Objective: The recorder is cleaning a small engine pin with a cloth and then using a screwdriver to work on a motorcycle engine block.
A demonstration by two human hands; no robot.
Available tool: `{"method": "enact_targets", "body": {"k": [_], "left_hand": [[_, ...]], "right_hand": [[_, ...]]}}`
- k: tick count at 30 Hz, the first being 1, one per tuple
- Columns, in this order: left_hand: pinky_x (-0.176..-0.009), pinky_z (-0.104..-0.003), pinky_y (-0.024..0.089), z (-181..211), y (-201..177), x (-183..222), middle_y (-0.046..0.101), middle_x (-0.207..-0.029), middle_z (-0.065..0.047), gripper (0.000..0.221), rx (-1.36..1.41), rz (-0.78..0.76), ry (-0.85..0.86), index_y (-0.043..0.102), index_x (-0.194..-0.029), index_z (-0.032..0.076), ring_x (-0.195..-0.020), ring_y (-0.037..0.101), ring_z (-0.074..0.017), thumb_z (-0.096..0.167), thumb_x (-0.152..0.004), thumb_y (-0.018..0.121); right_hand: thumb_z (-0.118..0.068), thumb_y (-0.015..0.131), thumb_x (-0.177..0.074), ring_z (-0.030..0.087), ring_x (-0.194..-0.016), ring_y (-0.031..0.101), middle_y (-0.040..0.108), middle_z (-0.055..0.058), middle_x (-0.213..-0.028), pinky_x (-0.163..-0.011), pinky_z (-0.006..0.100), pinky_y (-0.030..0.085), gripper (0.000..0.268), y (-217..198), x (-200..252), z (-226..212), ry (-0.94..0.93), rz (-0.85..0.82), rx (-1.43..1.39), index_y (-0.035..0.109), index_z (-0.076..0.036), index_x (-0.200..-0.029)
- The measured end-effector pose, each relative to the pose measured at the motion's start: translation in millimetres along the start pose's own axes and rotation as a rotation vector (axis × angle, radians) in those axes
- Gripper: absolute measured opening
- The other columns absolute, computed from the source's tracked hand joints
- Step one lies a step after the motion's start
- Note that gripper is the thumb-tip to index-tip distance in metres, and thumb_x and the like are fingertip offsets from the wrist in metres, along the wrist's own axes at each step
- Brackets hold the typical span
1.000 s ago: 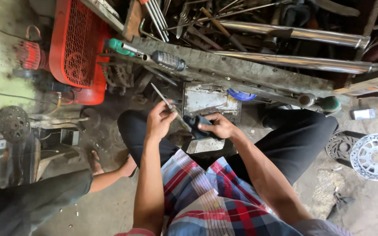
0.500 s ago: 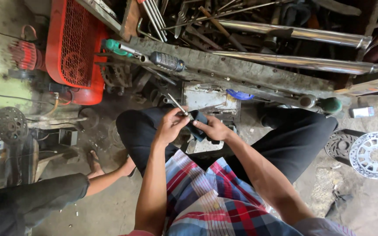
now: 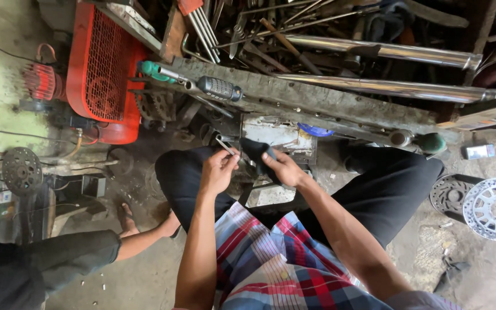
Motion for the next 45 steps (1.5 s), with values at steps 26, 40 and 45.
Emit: {"method": "enact_targets", "body": {"k": [26,40,45], "left_hand": [[-0.067,-0.020,0.049,4.0,21.4,-1.3,0.072,-0.098,0.003,0.024,0.328,-0.132,0.099,0.067,-0.123,0.005,-0.077,0.059,-0.0021,0.017,-0.103,0.063],[-0.053,-0.022,0.039,38.4,27.8,9.8,0.061,-0.067,0.004,0.018,-0.054,0.087,0.117,0.077,-0.107,0.005,-0.059,0.046,-0.0030,0.016,-0.093,0.075],[-0.056,-0.027,0.048,22.7,27.1,7.5,0.074,-0.073,-0.004,0.018,-0.138,0.162,0.113,0.077,-0.095,0.004,-0.060,0.061,-0.0082,0.021,-0.088,0.082]], "right_hand": [[-0.035,0.057,-0.107,0.007,-0.091,0.055,0.067,-0.003,-0.101,-0.081,0.029,0.050,0.040,15.6,11.6,-22.4,-0.060,-0.259,0.044,0.067,-0.001,-0.125],[-0.037,0.051,-0.109,0.009,-0.101,0.056,0.068,-0.001,-0.114,-0.091,0.029,0.050,0.044,16.6,5.6,-14.8,-0.078,-0.143,-0.049,0.064,-0.004,-0.136],[-0.037,0.058,-0.105,0.017,-0.105,0.063,0.075,0.011,-0.115,-0.095,0.036,0.052,0.043,19.8,15.5,-48.7,-0.222,-0.042,0.342,0.065,-0.004,-0.132]]}}
Point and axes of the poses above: each hand's wrist, its own x-axis away from the middle knuckle, its own y-axis out of the palm, z = x × y, the point moved 5 cm from there along -x, towards the middle knuckle
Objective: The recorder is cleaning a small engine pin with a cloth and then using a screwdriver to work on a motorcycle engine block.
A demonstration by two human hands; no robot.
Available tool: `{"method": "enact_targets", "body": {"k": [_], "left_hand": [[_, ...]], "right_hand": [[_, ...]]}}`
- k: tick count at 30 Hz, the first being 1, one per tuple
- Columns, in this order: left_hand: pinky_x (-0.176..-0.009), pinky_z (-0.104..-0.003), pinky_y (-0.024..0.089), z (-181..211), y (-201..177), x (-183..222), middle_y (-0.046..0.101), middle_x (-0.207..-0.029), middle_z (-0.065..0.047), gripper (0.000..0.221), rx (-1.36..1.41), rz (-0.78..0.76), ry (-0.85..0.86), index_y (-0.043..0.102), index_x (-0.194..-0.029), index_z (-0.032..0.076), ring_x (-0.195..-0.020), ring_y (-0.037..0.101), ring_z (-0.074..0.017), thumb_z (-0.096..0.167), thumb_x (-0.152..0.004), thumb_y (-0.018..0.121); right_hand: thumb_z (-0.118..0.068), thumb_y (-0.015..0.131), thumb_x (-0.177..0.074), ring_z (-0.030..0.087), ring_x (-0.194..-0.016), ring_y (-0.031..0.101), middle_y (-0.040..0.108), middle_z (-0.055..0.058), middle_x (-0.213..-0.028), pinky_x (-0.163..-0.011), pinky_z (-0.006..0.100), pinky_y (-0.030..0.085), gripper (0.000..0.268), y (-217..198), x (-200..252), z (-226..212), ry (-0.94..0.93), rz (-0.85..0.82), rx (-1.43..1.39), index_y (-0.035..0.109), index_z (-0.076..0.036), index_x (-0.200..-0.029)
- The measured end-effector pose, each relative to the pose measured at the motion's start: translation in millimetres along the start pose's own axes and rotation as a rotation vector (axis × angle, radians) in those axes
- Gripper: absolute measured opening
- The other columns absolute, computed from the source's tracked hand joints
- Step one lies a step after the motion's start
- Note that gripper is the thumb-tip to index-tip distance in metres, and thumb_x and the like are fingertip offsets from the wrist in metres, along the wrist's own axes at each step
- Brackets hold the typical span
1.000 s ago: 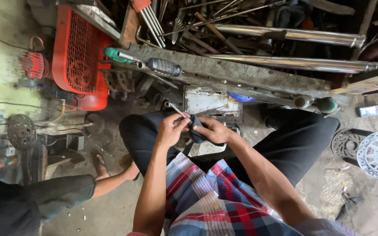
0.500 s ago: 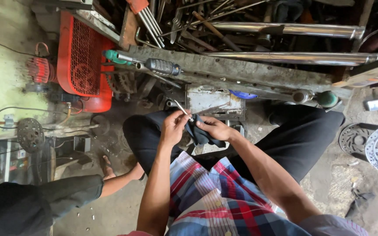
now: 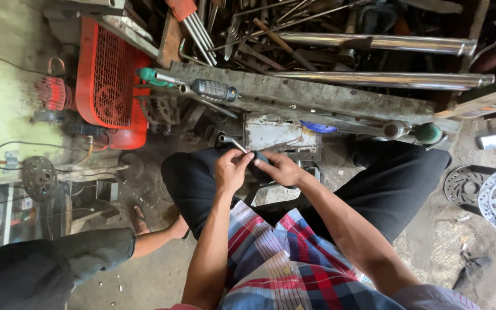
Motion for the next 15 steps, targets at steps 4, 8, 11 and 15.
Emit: {"method": "enact_targets", "body": {"k": [4,8,11,15], "left_hand": [[-0.061,-0.028,0.052,-8.2,4.8,-2.7,0.076,-0.078,-0.003,0.020,0.056,0.061,0.082,0.076,-0.092,0.004,-0.067,0.067,-0.0092,0.023,-0.087,0.083],[-0.058,-0.029,0.050,-13.9,6.5,-0.9,0.072,-0.071,-0.005,0.026,-0.050,0.124,-0.043,0.073,-0.088,0.001,-0.062,0.061,-0.0114,0.023,-0.087,0.085],[-0.058,-0.025,0.047,-7.7,5.7,-4.2,0.069,-0.078,-0.003,0.022,0.103,0.008,-0.009,0.073,-0.106,0.003,-0.064,0.057,-0.0081,0.019,-0.092,0.079],[-0.066,-0.019,0.052,-6.0,9.7,-10.6,0.077,-0.105,0.003,0.024,0.370,-0.249,0.014,0.072,-0.121,0.006,-0.077,0.060,-0.0008,0.014,-0.100,0.066]], "right_hand": [[-0.040,0.059,-0.100,0.023,-0.106,0.069,0.073,0.015,-0.117,-0.093,0.038,0.052,0.047,-2.8,1.1,-14.9,-0.003,0.003,0.185,0.064,-0.006,-0.133],[-0.040,0.060,-0.102,0.027,-0.105,0.069,0.073,0.017,-0.115,-0.093,0.040,0.053,0.045,-5.4,-0.9,-9.4,-0.065,0.046,0.209,0.065,-0.004,-0.129],[-0.038,0.059,-0.105,0.018,-0.098,0.063,0.072,0.011,-0.108,-0.089,0.037,0.052,0.041,-1.6,-2.1,11.7,-0.029,0.023,-0.006,0.067,-0.003,-0.125],[-0.037,0.055,-0.106,0.007,-0.089,0.057,0.068,-0.002,-0.097,-0.082,0.029,0.052,0.038,3.1,-1.5,12.6,0.147,-0.070,-0.263,0.068,-0.005,-0.122]]}}
Point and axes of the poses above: each hand's wrist, its own x-axis away from the middle knuckle, its own y-axis out of the palm, z = x × y, the point moved 5 cm from there along -x, towards the middle knuckle
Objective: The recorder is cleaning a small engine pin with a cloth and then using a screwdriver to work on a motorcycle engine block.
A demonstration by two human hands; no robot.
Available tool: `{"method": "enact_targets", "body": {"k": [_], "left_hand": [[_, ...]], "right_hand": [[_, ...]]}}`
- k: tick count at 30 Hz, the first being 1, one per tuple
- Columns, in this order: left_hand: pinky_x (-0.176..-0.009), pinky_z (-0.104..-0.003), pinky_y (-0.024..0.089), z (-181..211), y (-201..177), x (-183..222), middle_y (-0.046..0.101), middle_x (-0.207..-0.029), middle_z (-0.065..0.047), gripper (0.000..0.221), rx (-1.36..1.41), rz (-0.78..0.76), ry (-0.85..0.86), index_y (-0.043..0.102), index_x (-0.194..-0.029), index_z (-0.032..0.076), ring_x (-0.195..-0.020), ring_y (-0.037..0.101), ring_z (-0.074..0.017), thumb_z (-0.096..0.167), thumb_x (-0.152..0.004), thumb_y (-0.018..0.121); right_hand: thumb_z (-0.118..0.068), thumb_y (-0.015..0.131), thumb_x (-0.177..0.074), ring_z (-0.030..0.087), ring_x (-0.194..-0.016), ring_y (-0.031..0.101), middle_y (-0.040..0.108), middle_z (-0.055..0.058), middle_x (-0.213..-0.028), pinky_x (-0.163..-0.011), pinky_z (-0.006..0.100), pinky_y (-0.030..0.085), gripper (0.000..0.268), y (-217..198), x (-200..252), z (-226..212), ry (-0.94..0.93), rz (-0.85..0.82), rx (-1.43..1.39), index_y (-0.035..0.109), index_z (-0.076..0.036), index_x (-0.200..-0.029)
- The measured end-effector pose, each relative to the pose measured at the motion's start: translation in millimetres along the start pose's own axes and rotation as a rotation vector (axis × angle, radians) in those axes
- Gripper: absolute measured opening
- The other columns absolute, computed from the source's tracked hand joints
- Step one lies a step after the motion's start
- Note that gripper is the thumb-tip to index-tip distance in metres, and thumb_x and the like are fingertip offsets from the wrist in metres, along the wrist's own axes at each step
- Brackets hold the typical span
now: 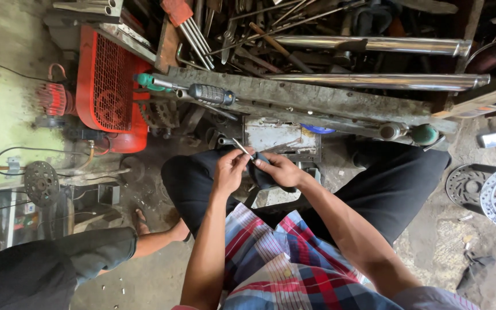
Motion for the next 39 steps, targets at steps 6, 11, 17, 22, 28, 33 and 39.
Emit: {"method": "enact_targets", "body": {"k": [6,11,17,22,28,33,39], "left_hand": [[-0.060,-0.021,0.044,0.1,2.4,5.1,0.076,-0.091,0.003,0.020,-0.089,0.124,0.018,0.077,-0.112,0.004,-0.068,0.052,-0.0024,0.016,-0.097,0.072],[-0.056,-0.025,0.043,1.4,2.3,7.7,0.068,-0.070,0.001,0.021,-0.290,0.312,-0.011,0.080,-0.100,0.004,-0.061,0.052,-0.0048,0.021,-0.088,0.083],[-0.058,-0.021,0.044,7.5,8.3,4.0,0.071,-0.087,0.002,0.026,-0.105,0.228,-0.007,0.072,-0.116,0.005,-0.069,0.056,-0.0021,0.018,-0.093,0.075],[-0.059,-0.016,0.043,-1.0,12.4,-0.3,0.078,-0.108,0.002,0.033,0.135,-0.002,-0.033,0.066,-0.133,0.006,-0.069,0.052,0.0012,0.015,-0.101,0.061],[-0.080,-0.019,0.055,-11.6,-2.3,-9.4,0.079,-0.103,-0.005,0.022,0.008,0.195,0.062,0.074,-0.118,-0.001,-0.089,0.069,-0.0034,0.010,-0.099,0.071],[-0.072,-0.021,0.050,-20.9,-21.7,-11.3,0.075,-0.095,-0.003,0.025,0.069,0.407,0.015,0.077,-0.113,-0.004,-0.079,0.062,-0.0052,0.010,-0.092,0.081],[-0.074,-0.021,0.048,-24.8,-20.4,-12.7,0.076,-0.102,-0.005,0.027,0.253,0.408,0.000,0.072,-0.120,-0.003,-0.088,0.066,-0.0077,0.009,-0.095,0.075]], "right_hand": [[-0.038,0.056,-0.104,0.008,-0.094,0.057,0.069,-0.001,-0.103,-0.086,0.030,0.051,0.041,-2.8,0.4,-5.0,-0.049,0.031,0.003,0.065,-0.006,-0.128],[-0.039,0.058,-0.104,0.011,-0.093,0.059,0.073,0.004,-0.101,-0.087,0.032,0.052,0.042,-2.0,5.5,-25.5,-0.073,0.087,0.242,0.066,-0.005,-0.126],[-0.039,0.057,-0.104,0.010,-0.092,0.060,0.073,0.003,-0.101,-0.086,0.031,0.053,0.040,-4.6,5.2,-12.2,-0.051,0.089,0.159,0.067,-0.006,-0.125],[-0.039,0.055,-0.105,0.009,-0.091,0.059,0.071,0.001,-0.099,-0.084,0.031,0.052,0.039,-5.5,1.6,-4.9,-0.049,0.056,0.072,0.068,-0.006,-0.123],[-0.042,0.053,-0.108,0.010,-0.085,0.059,0.068,0.000,-0.094,-0.079,0.031,0.053,0.043,-5.1,-0.4,2.3,-0.037,0.066,0.084,0.067,-0.002,-0.117],[-0.044,0.053,-0.104,0.008,-0.081,0.057,0.067,-0.001,-0.092,-0.074,0.029,0.052,0.047,-1.7,-1.5,5.9,0.066,0.070,-0.050,0.068,-0.004,-0.124],[-0.046,0.053,-0.106,0.009,-0.078,0.057,0.066,-0.001,-0.090,-0.070,0.028,0.050,0.049,-2.7,-1.1,12.2,0.114,-0.042,-0.168,0.068,-0.002,-0.123]]}}
Point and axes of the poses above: each hand's wrist, its own x-axis away from the middle knuckle, its own y-axis out of the palm, z = x × y, the point moved 5 cm from there along -x, towards the middle knuckle
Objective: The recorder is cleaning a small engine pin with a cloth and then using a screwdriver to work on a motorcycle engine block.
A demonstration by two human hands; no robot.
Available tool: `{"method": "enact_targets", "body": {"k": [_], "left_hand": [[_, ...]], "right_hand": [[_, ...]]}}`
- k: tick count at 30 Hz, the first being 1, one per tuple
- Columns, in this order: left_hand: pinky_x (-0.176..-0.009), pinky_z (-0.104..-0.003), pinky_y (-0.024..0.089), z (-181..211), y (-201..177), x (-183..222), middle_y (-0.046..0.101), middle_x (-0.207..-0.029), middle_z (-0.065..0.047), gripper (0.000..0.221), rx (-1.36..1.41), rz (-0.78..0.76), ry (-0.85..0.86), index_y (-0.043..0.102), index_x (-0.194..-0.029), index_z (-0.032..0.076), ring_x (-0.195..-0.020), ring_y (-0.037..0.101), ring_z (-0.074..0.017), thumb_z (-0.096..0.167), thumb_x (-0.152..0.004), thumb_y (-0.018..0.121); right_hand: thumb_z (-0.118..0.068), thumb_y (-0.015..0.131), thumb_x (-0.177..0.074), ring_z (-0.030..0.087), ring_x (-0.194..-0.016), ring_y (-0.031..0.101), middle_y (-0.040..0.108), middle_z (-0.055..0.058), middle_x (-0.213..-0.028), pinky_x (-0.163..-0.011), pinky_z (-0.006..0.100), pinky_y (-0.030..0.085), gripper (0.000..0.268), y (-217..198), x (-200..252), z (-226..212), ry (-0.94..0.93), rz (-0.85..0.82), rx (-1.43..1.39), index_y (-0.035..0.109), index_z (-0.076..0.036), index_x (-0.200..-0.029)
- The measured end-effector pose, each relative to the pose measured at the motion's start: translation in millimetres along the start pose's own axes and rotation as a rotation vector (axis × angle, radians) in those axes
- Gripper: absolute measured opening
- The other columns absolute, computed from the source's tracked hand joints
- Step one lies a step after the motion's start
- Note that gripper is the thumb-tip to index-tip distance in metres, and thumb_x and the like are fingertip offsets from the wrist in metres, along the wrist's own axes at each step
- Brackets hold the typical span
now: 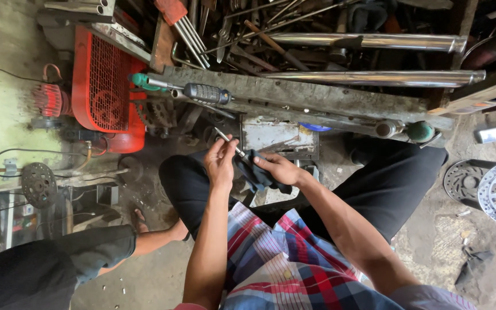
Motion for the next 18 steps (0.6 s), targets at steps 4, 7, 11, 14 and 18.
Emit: {"method": "enact_targets", "body": {"k": [4,7,11,14,18], "left_hand": [[-0.088,-0.023,0.053,2.2,4.7,1.1,0.074,-0.108,-0.007,0.030,0.113,-0.074,0.027,0.069,-0.122,-0.006,-0.098,0.069,-0.0112,0.006,-0.095,0.075],[-0.091,-0.025,0.055,8.7,12.1,3.6,0.076,-0.110,-0.011,0.033,0.106,-0.119,-0.054,0.066,-0.127,-0.004,-0.102,0.072,-0.0129,0.008,-0.097,0.071],[-0.091,-0.027,0.055,8.5,28.8,14.3,0.073,-0.117,-0.010,0.053,-0.060,-0.421,-0.022,0.055,-0.140,0.001,-0.103,0.067,-0.0132,0.000,-0.091,0.074],[-0.093,-0.028,0.056,2.0,35.9,17.9,0.075,-0.117,-0.010,0.050,-0.138,-0.508,0.013,0.055,-0.136,0.001,-0.105,0.070,-0.0160,-0.001,-0.090,0.075],[-0.093,-0.029,0.056,-2.0,34.4,22.9,0.076,-0.114,-0.011,0.035,-0.185,-0.484,0.069,0.056,-0.122,0.001,-0.109,0.071,-0.0176,-0.001,-0.092,0.074]], "right_hand": [[-0.048,0.052,-0.102,0.005,-0.079,0.057,0.068,-0.005,-0.091,-0.070,0.026,0.050,0.048,8.7,7.8,-11.6,0.099,0.002,0.120,0.068,-0.009,-0.125],[-0.047,0.054,-0.103,0.006,-0.078,0.056,0.066,-0.004,-0.089,-0.069,0.026,0.049,0.046,9.8,7.1,-8.1,0.040,0.019,0.060,0.068,-0.007,-0.122],[-0.044,0.055,-0.105,0.007,-0.079,0.055,0.064,-0.003,-0.089,-0.069,0.027,0.049,0.044,-4.9,5.4,5.3,-0.064,0.131,0.098,0.068,-0.005,-0.119],[-0.041,0.055,-0.107,0.006,-0.080,0.053,0.064,-0.003,-0.089,-0.070,0.027,0.049,0.041,-10.2,10.5,6.6,-0.131,0.192,0.165,0.070,-0.004,-0.116],[-0.038,0.051,-0.106,0.005,-0.083,0.058,0.068,-0.006,-0.094,-0.074,0.026,0.051,0.038,-15.4,12.1,28.5,-0.140,0.296,-0.052,0.068,-0.005,-0.116]]}}
Point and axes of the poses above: each hand's wrist, its own x-axis away from the middle knuckle, its own y-axis out of the palm, z = x × y, the point moved 5 cm from there along -x, towards the middle knuckle
